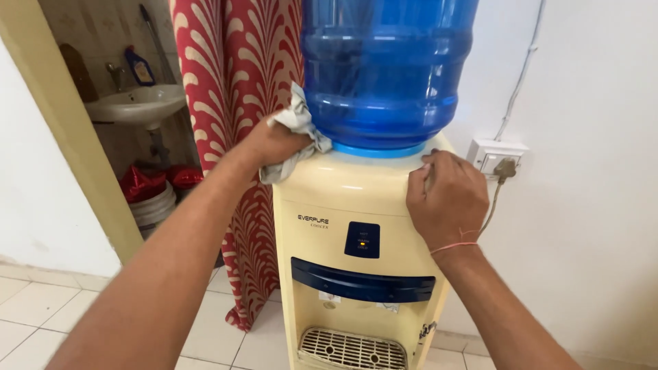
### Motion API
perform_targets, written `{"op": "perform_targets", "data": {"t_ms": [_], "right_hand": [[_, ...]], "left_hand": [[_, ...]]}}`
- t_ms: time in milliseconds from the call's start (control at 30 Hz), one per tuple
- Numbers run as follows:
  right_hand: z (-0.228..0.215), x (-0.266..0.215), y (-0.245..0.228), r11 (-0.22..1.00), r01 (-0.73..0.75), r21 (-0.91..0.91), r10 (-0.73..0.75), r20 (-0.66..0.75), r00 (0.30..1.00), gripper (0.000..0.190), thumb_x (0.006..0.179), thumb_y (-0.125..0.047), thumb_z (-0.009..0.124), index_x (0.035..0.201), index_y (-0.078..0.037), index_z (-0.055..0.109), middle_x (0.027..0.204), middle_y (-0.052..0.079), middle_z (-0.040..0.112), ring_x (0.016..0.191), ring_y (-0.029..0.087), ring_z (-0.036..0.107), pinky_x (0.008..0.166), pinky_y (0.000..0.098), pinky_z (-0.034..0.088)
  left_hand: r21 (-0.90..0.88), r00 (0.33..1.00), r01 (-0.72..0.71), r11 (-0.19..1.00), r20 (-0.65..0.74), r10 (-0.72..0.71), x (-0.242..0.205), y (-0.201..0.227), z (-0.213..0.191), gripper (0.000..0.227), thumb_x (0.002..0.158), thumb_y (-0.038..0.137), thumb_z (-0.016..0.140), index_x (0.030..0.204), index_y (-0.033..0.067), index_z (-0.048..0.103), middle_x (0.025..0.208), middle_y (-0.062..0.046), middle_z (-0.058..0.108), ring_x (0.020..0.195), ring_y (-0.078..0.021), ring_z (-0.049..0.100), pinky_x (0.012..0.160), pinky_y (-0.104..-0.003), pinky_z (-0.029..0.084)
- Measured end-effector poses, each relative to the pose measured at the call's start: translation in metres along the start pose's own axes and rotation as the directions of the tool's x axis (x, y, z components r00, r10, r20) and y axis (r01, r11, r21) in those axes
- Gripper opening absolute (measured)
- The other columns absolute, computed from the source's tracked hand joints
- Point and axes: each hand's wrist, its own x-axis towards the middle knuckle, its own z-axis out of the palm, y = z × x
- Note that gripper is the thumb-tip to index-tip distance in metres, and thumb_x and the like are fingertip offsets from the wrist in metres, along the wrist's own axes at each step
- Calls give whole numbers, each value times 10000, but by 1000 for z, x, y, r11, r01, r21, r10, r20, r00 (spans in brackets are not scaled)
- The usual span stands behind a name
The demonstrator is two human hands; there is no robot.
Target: Cleaning the exterior surfaces of a water dispenser and the attached water bottle using a cloth.
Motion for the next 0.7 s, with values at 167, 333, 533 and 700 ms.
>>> {"op": "perform_targets", "data": {"t_ms": [167,333,533,700], "right_hand": [[4,-6,4,1000,16,-13,-16,-22,1000,122,945,-126,620,973,-59,719,1032,102,761,1015,282,702,927,411,520],[6,-2,3,1000,7,-16,-8,-37,999,116,928,-118,623,964,-63,718,1030,96,763,1008,280,708,921,410,520],[6,-2,0,1000,19,-1,-19,-63,998,112,924,-116,621,955,-61,713,1024,102,760,1007,281,711,911,402,522],[5,-1,0,1000,1,11,-1,-56,998,113,925,-121,617,947,-51,703,987,97,753,1005,277,701,919,400,521]], "left_hand": [[23,999,-43,999,15,43,40,-34,9,380,915,279,677,1263,127,685,1157,-80,754,1041,-253,723,910,-394,561],[93,987,-78,993,-135,90,65,-48,14,471,891,328,755,1302,122,650,1240,-135,674,1132,-295,638,933,-398,520],[35,910,-289,957,-300,286,37,-65,21,431,845,252,768,1238,97,687,1178,-113,738,1090,-269,714,923,-374,567],[-417,928,-340,843,-294,229,-63,-4,14,480,731,180,791,1161,79,604,1071,-81,726,991,-220,729,859,-356,615]]}}
